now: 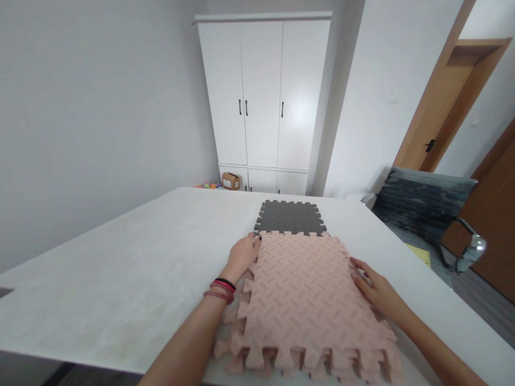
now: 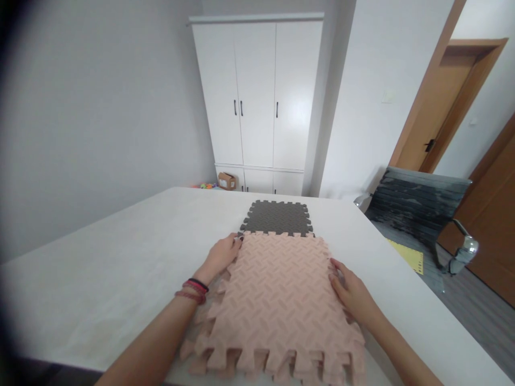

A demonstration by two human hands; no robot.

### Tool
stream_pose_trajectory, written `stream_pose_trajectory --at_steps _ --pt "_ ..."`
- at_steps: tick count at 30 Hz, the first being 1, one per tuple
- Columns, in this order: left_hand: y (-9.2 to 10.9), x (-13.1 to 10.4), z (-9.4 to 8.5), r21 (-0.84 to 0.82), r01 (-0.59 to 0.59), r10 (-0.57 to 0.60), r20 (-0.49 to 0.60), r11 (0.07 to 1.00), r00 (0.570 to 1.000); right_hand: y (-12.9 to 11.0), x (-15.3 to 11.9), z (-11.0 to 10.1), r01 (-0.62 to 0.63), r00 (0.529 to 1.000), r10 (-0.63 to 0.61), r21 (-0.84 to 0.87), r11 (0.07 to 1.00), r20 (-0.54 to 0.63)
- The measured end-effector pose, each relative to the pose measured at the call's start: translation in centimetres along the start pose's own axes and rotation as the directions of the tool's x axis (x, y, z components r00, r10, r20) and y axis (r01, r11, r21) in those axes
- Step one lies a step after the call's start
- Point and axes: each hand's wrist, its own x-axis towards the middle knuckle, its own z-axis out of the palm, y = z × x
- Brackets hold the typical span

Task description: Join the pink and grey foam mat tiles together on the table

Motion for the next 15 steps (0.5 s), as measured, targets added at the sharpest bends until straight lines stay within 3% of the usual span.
stream_pose_trajectory --at_steps 3,9,12,15 --pt "0.4 -0.2 0.0 0.037 -0.021 0.021 -0.009 0.999 1.000 -0.8 -0.7 0.2 -0.016 1.000 0.016 0.012 1.000 -0.002" --pt "0.5 -0.4 -0.1 0.083 -0.051 0.051 0.000 0.995 0.999 -0.8 -1.0 -1.3 0.016 0.990 -0.035 0.139 0.990 0.136" --pt "0.4 -0.4 -0.2 0.093 -0.072 0.072 0.006 0.993 0.997 -0.7 1.2 -3.1 -0.022 0.980 0.039 -0.091 0.996 0.196" --pt "0.2 -0.5 -0.3 0.084 -0.103 0.102 0.019 0.991 0.995 -0.7 5.6 -4.4 -0.062 0.988 0.101 -0.293 0.954 0.120"
